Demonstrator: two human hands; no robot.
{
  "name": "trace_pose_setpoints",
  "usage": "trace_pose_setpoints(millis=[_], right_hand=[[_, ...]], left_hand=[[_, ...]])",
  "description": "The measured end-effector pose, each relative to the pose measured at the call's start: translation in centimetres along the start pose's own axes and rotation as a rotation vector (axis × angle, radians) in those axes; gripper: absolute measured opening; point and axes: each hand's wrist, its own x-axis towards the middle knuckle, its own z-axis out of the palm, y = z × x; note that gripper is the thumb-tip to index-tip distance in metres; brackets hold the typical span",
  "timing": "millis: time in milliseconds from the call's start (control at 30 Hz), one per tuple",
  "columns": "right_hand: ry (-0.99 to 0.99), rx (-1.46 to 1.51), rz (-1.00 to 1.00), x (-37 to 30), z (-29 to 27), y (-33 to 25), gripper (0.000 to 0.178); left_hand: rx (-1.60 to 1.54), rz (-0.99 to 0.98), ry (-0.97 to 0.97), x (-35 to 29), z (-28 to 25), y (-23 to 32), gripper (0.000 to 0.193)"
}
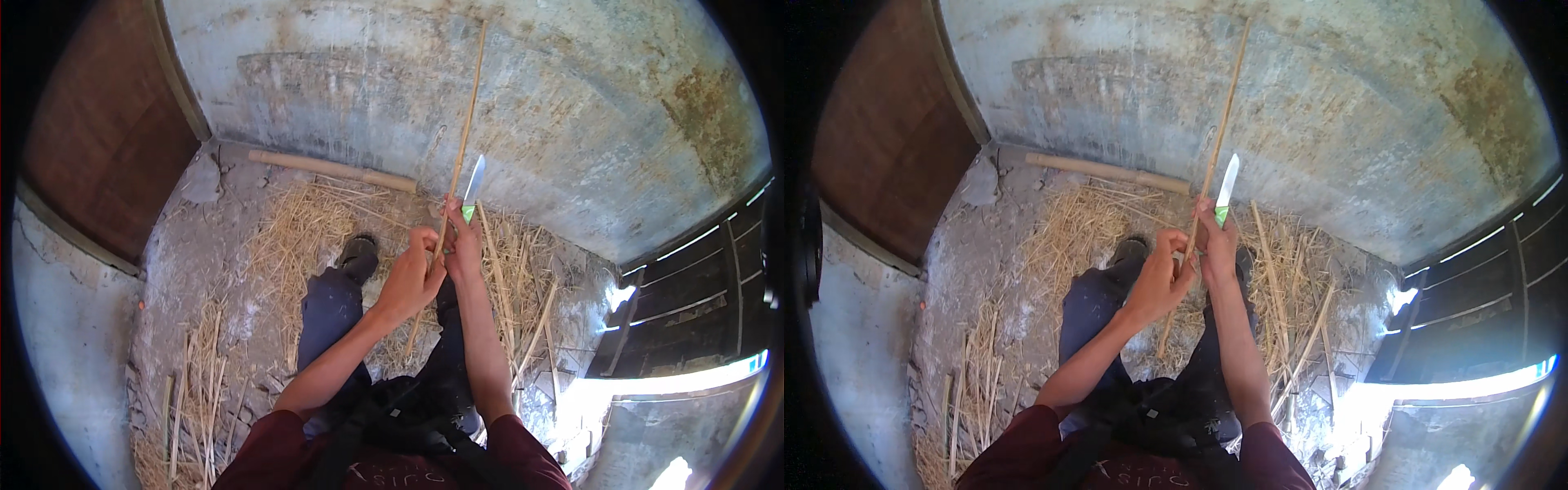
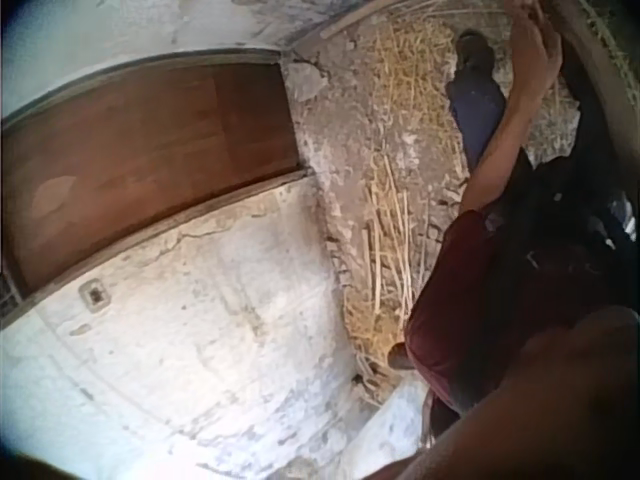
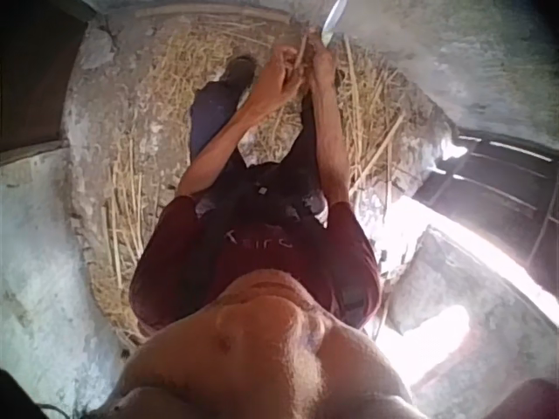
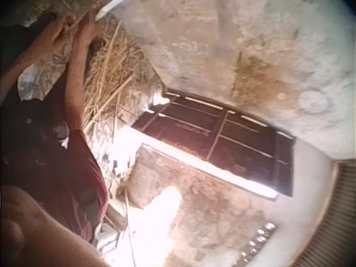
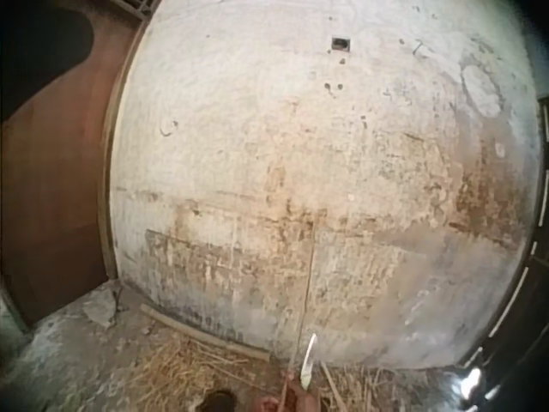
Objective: The person whittles and shapes a long bamboo pole using a small knife, shaving off thin strips from the end of the pole.
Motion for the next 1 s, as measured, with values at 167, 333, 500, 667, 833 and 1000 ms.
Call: trace_pose_setpoints(millis=[167, 333, 500, 667, 833, 1000], right_hand=[[-0.036, 0.055, 0.009, -0.4, 1.1, -0.1, 0.033], [-0.087, 0.002, 0.014, -0.1, 2.3, 0.5, 0.037], [-0.1, -0.164, 0.003, -1.3, 3.5, 0.3, 0.039], [-0.083, -0.251, -0.144, -3.3, 1.1, 0.4, 0.035], [-0.27, -0.591, -0.396, -7.6, 0.2, 0.6, 0.022], [-0.487, -0.961, -0.462, -11.3, 0.1, 0.5, 0.024]], left_hand=[[-0.268, -0.198, -0.089, -6.6, -2.1, -0.8, 0.035], [-0.636, -0.408, -0.241, -13.0, -4.3, 0.2, 0.023], [-0.315, -0.35, 0.157, -14.9, -3.5, -1.2, 0.027], [0.086, -0.263, 0.299, -13.5, -5.2, 2.3, 0.025], [0.088, -0.251, 0.29, -12.9, -5.6, 1.7, 0.026], [0.066, -0.299, 0.252, -13.0, -5.6, 1.9, 0.029]])
